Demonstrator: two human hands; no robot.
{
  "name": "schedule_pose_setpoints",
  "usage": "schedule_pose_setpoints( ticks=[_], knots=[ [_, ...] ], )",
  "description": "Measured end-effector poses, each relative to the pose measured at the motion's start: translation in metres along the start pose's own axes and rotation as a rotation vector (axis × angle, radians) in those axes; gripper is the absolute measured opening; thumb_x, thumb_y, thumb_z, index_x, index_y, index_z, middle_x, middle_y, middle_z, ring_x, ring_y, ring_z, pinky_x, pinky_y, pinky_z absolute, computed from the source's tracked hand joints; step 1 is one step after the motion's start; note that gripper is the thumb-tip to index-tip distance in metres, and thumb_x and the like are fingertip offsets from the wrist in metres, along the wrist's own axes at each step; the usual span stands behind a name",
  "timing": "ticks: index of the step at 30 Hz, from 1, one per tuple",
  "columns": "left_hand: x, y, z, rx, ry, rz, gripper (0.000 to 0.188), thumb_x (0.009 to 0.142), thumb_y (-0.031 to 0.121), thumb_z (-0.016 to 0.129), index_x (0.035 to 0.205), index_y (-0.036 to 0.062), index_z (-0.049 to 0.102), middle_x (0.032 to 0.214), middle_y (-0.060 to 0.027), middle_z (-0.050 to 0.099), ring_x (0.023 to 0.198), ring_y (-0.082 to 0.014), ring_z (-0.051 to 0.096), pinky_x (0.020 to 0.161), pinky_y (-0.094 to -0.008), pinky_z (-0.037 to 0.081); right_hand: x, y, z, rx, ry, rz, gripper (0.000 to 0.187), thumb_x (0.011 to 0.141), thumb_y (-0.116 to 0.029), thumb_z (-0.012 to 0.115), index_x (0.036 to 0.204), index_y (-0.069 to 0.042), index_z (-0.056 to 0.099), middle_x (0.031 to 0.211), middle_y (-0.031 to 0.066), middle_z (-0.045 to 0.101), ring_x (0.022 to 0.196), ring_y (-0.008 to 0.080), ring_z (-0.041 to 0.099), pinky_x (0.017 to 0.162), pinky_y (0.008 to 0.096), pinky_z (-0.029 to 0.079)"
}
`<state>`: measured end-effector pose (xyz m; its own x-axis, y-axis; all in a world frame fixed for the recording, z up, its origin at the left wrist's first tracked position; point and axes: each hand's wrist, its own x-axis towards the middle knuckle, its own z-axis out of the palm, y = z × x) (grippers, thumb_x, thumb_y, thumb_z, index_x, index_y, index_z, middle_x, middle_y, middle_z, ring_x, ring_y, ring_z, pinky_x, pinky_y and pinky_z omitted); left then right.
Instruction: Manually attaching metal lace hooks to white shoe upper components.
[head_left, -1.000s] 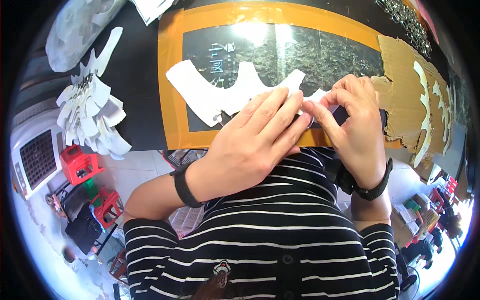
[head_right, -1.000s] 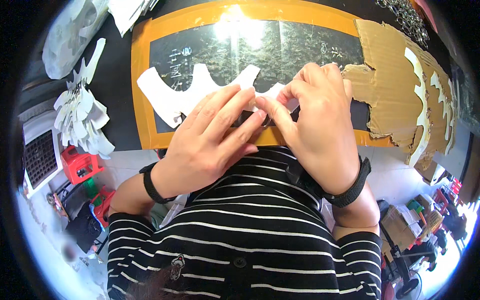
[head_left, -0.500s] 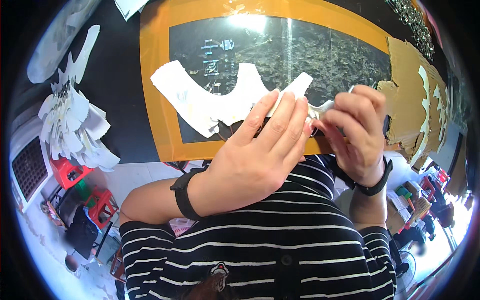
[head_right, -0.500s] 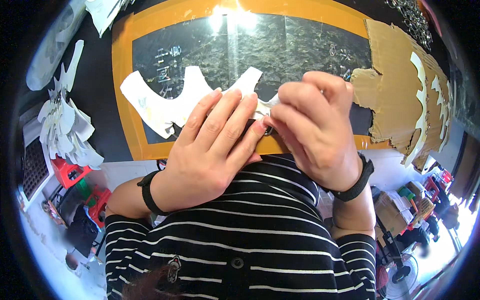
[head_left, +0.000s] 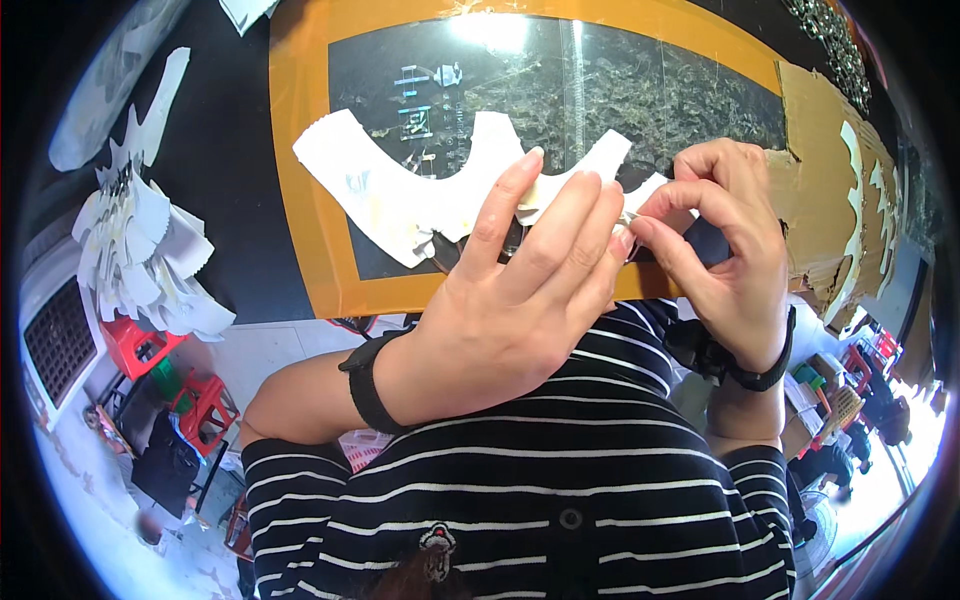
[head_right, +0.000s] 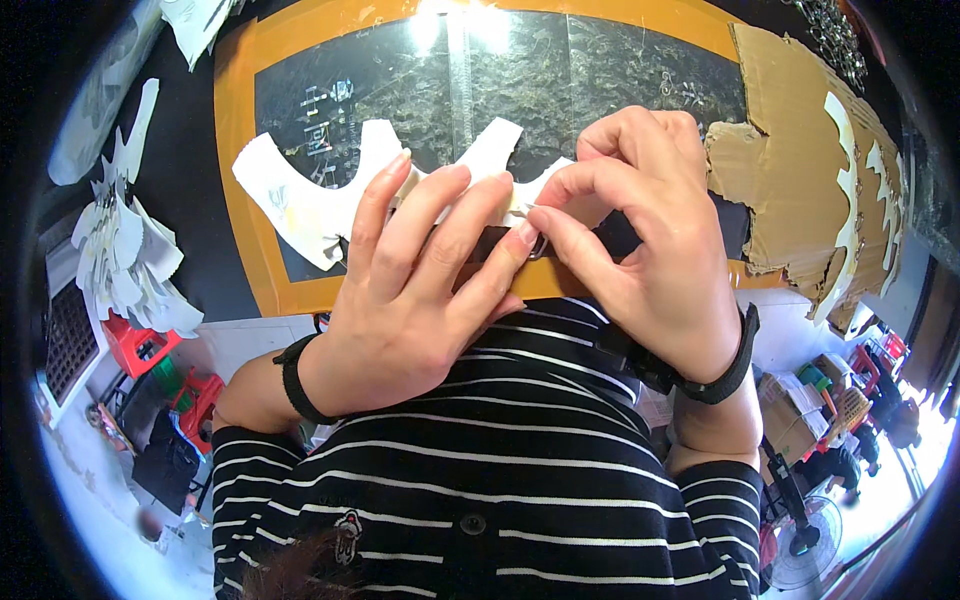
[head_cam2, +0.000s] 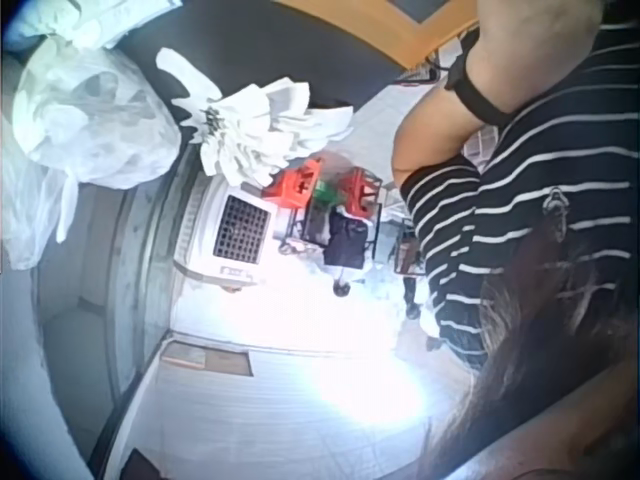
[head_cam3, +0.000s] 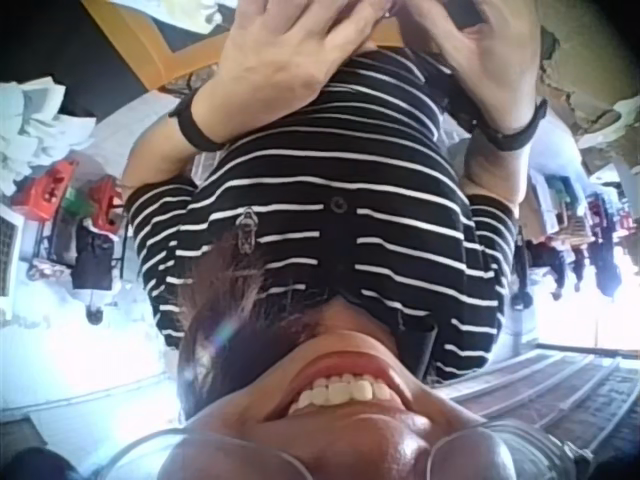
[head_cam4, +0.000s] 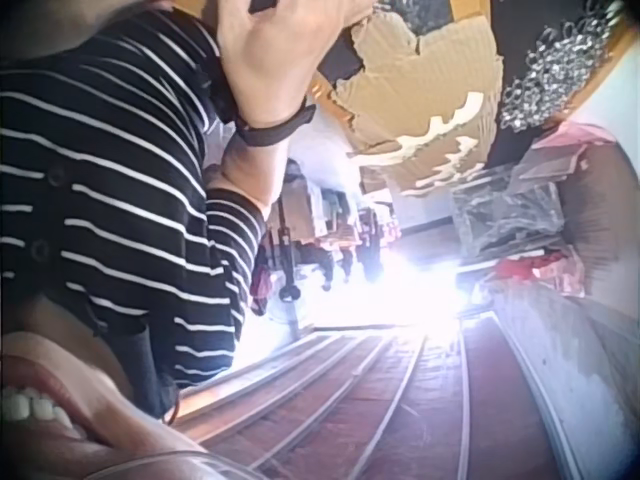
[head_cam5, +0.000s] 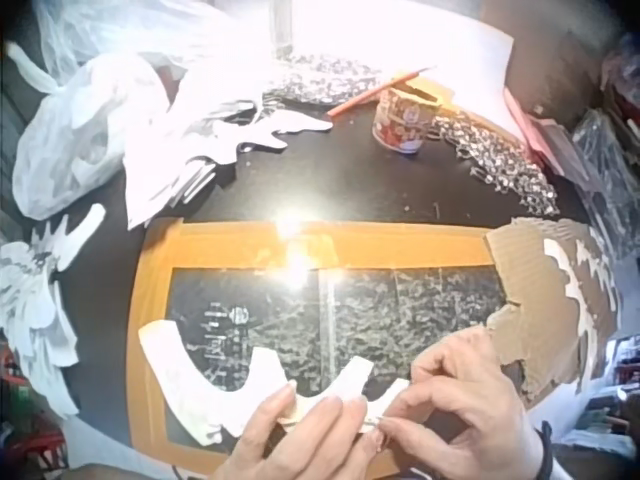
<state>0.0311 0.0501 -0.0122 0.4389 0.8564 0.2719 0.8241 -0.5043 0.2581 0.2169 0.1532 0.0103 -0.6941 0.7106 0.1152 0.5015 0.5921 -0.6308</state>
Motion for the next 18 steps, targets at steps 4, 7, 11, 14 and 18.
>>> schedule_pose_setpoints(
  ticks=[4,7,11,14,18],
  knots=[
    [0.0,0.003,0.001,0.002,0.031,-0.047,0.04,0.084,0.027,0.066,0.117,0.0051,0.065,0.133,-0.0133,0.052,0.125,-0.0317,0.042,0.108,-0.0578,0.031,0.0,0.002,-0.001,0.037,-0.029,0.001,0.017,0.071,-0.004,0.075,0.083,-0.007,0.064,0.091,0.0076,0.052,0.094,0.0285,0.048,0.086,0.0372,0.038],
    [0.0,0.005,0.003,-0.053,0.04,-0.087,0.042,0.081,0.027,0.069,0.118,0.0077,0.066,0.131,-0.0119,0.053,0.124,-0.0313,0.043,0.108,-0.0578,0.028,-0.004,0.01,0.001,0.054,-0.003,-0.102,0.018,0.07,-0.002,0.073,0.084,-0.009,0.064,0.094,0.0076,0.052,0.097,0.0289,0.048,0.09,0.0374,0.036],
    [0.0,0.002,0.0,-0.101,0.014,-0.106,0.042,0.078,0.026,0.071,0.117,0.009,0.067,0.132,-0.0116,0.054,0.123,-0.0318,0.044,0.107,-0.0578,0.028,-0.003,0.009,-0.004,0.124,0.009,-0.036,0.02,0.069,-0.008,0.077,0.085,-0.009,0.065,0.094,0.0074,0.052,0.098,0.0298,0.048,0.091,0.0374,0.037],
    [-0.001,0.002,0.001,-0.097,0.034,-0.106,0.041,0.077,0.024,0.072,0.115,0.0086,0.067,0.131,-0.0126,0.054,0.122,-0.0332,0.046,0.107,-0.0581,0.028,-0.001,0.003,-0.006,-0.042,-0.002,-0.033,0.023,0.069,-0.012,0.078,0.084,-0.005,0.062,0.096,0.0088,0.05,0.101,0.029,0.048,0.093,0.0391,0.037],
    [0.001,0.003,0.001,-0.148,0.064,-0.112,0.04,0.074,0.02,0.075,0.111,0.0067,0.067,0.13,-0.016,0.055,0.121,-0.0359,0.047,0.105,-0.0565,0.03,0.002,0.006,-0.002,-0.073,-0.011,-0.11,0.019,0.073,-0.009,0.075,0.088,-0.004,0.064,0.099,0.0097,0.053,0.102,0.0287,0.049,0.094,0.0386,0.037]
  ],
)
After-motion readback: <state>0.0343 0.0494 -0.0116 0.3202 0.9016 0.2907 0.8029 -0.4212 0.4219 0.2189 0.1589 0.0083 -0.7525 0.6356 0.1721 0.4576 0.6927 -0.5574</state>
